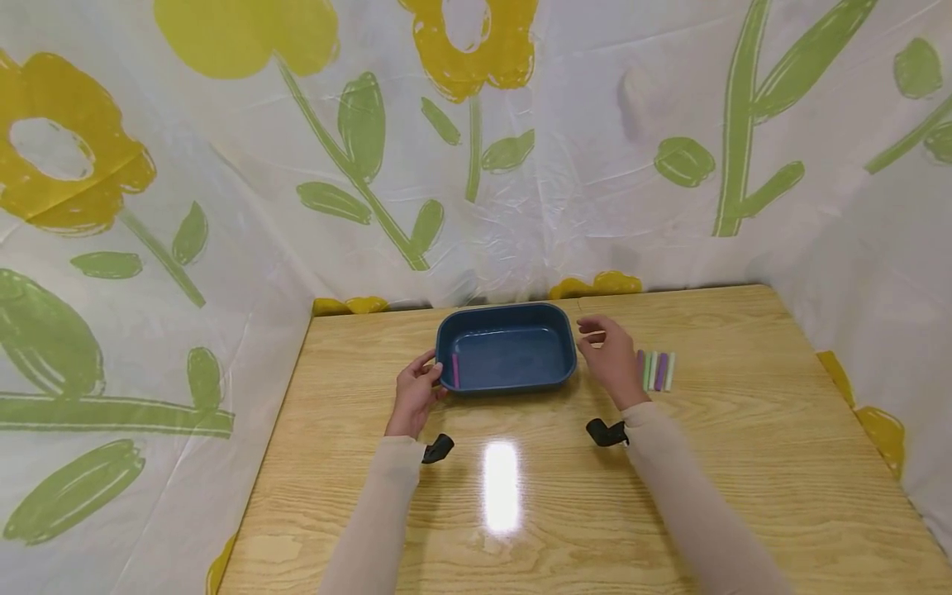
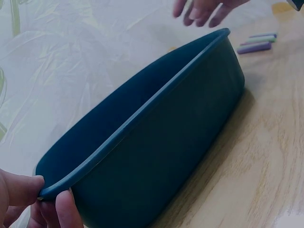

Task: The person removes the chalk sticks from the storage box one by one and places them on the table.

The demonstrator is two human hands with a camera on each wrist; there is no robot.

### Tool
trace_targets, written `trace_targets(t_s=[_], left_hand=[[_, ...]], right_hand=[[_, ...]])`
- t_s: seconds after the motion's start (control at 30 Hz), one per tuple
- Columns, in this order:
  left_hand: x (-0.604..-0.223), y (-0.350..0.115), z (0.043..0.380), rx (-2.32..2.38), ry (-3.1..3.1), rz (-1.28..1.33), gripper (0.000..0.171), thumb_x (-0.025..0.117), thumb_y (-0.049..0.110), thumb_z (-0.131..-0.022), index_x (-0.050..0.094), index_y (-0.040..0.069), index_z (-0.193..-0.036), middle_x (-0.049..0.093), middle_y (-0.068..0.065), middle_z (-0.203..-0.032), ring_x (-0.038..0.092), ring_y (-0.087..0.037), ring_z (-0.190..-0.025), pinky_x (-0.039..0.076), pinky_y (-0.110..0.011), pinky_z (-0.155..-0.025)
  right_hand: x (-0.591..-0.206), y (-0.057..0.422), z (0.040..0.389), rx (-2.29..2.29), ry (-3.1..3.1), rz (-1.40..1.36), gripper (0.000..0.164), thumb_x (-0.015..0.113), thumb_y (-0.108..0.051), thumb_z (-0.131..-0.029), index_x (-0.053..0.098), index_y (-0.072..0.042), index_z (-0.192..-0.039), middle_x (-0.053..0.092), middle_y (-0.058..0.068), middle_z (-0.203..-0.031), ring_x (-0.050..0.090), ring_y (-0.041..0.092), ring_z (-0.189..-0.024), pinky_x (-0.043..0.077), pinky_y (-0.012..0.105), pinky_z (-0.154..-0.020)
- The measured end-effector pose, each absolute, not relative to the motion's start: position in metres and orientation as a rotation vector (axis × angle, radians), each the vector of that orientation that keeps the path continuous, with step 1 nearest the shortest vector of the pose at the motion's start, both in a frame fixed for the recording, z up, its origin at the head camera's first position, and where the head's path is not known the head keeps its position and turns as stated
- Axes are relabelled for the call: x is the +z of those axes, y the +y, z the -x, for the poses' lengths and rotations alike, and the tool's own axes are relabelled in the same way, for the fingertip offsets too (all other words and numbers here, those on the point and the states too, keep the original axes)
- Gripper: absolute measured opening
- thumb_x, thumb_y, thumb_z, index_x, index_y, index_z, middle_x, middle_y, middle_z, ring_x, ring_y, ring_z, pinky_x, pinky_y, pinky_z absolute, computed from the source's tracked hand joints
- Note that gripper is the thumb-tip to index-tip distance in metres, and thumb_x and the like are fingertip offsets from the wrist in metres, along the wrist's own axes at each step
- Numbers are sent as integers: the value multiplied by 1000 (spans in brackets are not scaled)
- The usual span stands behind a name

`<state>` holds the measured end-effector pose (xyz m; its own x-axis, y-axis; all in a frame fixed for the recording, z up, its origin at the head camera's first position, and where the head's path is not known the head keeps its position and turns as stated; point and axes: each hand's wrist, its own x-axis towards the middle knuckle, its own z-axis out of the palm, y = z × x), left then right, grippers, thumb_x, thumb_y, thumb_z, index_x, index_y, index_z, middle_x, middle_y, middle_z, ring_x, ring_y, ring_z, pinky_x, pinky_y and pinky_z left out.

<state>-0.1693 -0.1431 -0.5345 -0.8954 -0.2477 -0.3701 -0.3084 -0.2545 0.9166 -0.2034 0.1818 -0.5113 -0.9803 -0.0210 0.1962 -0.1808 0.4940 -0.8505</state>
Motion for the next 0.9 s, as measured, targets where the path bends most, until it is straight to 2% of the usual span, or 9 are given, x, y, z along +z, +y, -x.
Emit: trace_targets(t_s=[0.1, 0.2, 0.27, 0.37, 0.9], left_hand=[[-535, -143, 170, 2358, 1897, 710, 40, 60, 4, -107, 60, 3, -147, 51, -3, -99, 54, -12, -74, 51, -20, -60], [-536, -143, 170, 2362, 1892, 711, 40, 60, 4, -107, 60, 3, -147, 51, -3, -98, 53, -12, -71, 51, -21, -59], [-536, -143, 171, 2363, 1891, 712, 41, 60, 4, -107, 60, 2, -147, 51, -3, -99, 53, -12, -69, 51, -21, -59], [-535, -143, 171, 2361, 1892, 717, 41, 60, 3, -107, 59, 2, -148, 51, -3, -99, 52, -11, -68, 50, -21, -59], [-535, -142, 171, 2353, 1892, 726, 41, 60, 3, -107, 60, 3, -148, 51, -3, -100, 53, -12, -70, 50, -22, -59]], right_hand=[[-512, 168, 207, 1515, -2571, -191, 29, 65, 5, -102, 65, 8, -130, 68, 29, -125, 68, 45, -108, 52, 16, -81], [-512, 154, 209, 1544, -2563, -227, 28, 65, 5, -101, 66, 8, -129, 68, 29, -124, 67, 44, -107, 58, 36, -87], [-512, 144, 210, 1554, -2551, -252, 28, 66, 6, -100, 66, 7, -128, 68, 28, -123, 67, 45, -106, 58, 49, -90], [-513, 129, 211, 1575, -2535, -298, 28, 67, 8, -99, 67, 8, -127, 68, 28, -121, 67, 45, -106, 56, 57, -92], [-517, 54, 213, 1682, -2651, -349, 30, 71, 5, -97, 67, 5, -127, 70, 23, -120, 71, 39, -101, 61, 49, -84]])
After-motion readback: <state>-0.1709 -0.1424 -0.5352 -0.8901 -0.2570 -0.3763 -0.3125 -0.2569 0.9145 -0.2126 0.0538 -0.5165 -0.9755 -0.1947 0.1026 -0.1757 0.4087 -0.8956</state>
